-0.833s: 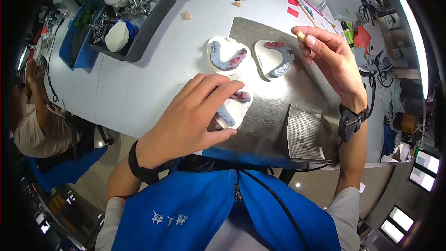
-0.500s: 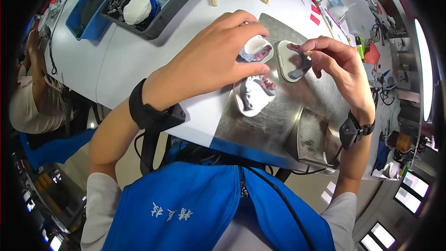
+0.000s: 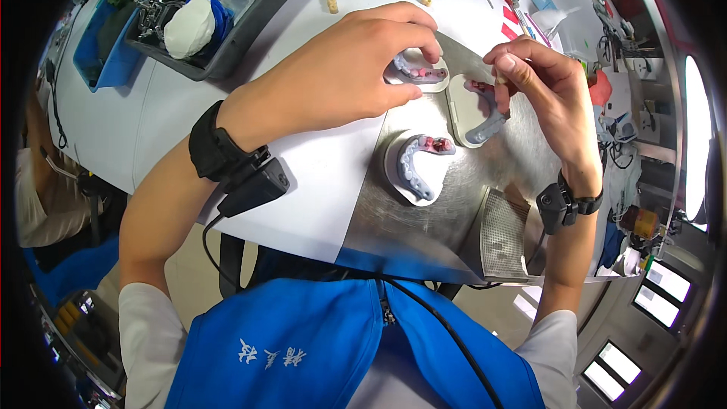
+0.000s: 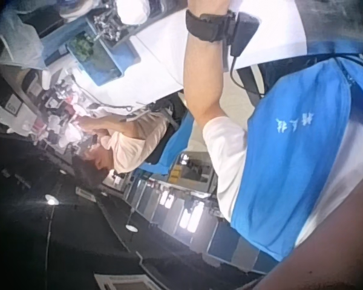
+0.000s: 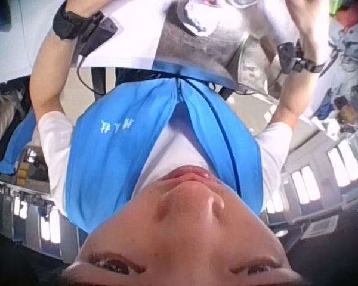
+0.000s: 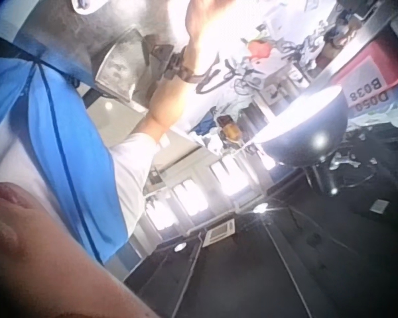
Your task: The recorder is assembling and inspecting various dental models and appliances on a workstation.
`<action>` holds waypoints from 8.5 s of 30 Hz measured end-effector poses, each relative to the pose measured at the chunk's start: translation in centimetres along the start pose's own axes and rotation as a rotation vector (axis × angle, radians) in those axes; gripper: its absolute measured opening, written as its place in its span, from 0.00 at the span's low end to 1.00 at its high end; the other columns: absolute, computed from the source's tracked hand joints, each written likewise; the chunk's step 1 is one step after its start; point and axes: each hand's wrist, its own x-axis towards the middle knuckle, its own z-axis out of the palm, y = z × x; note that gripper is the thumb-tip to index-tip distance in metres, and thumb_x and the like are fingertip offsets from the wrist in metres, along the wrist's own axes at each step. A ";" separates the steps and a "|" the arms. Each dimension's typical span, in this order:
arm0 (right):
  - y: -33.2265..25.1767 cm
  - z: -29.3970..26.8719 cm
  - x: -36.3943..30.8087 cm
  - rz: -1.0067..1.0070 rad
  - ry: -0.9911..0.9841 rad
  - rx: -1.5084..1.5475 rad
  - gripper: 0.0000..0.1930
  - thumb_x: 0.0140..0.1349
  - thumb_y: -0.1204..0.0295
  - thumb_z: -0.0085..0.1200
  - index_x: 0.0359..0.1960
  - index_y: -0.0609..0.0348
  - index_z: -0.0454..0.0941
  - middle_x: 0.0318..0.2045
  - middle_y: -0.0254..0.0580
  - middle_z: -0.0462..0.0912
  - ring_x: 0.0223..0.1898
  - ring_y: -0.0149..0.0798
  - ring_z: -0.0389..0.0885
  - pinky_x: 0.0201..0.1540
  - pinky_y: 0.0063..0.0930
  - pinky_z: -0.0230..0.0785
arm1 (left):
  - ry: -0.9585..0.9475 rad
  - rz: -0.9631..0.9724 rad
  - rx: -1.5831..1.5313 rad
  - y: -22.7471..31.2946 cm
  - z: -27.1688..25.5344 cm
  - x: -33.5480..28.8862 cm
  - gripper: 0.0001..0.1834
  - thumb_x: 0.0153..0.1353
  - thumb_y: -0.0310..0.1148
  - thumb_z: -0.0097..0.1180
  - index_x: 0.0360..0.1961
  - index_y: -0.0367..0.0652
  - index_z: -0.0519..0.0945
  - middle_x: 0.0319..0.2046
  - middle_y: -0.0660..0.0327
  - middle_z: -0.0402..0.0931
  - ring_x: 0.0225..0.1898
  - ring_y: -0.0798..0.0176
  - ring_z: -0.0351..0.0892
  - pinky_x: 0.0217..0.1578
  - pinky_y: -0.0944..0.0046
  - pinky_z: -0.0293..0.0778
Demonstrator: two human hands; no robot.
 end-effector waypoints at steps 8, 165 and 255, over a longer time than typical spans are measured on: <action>-0.8 1.3 1.4 -0.058 -0.041 -0.013 0.15 0.77 0.76 0.63 0.61 0.67 0.86 0.48 0.40 0.89 0.49 0.31 0.90 0.59 0.29 0.84 | -0.023 -0.066 -0.162 -0.8 -0.5 -0.3 0.10 0.68 0.28 0.71 0.47 0.38 0.86 0.56 0.57 0.85 0.52 0.59 0.85 0.54 0.60 0.79; 6.5 -0.6 -4.9 -0.191 -0.099 -0.153 0.34 0.65 0.68 0.76 0.73 0.51 0.80 0.45 0.29 0.78 0.49 0.29 0.72 0.58 0.28 0.71 | 0.048 -0.252 0.112 8.9 3.5 -3.6 0.09 0.67 0.23 0.71 0.47 0.37 0.94 0.44 0.56 0.91 0.47 0.63 0.88 0.53 0.64 0.79; 8.2 -0.6 -4.9 -0.431 0.059 -0.202 0.35 0.59 0.62 0.77 0.68 0.57 0.80 0.50 0.45 0.83 0.55 0.48 0.82 0.63 0.41 0.74 | -0.052 -0.232 0.089 5.7 4.6 4.9 0.11 0.73 0.27 0.67 0.51 0.33 0.92 0.44 0.54 0.93 0.45 0.64 0.90 0.50 0.64 0.82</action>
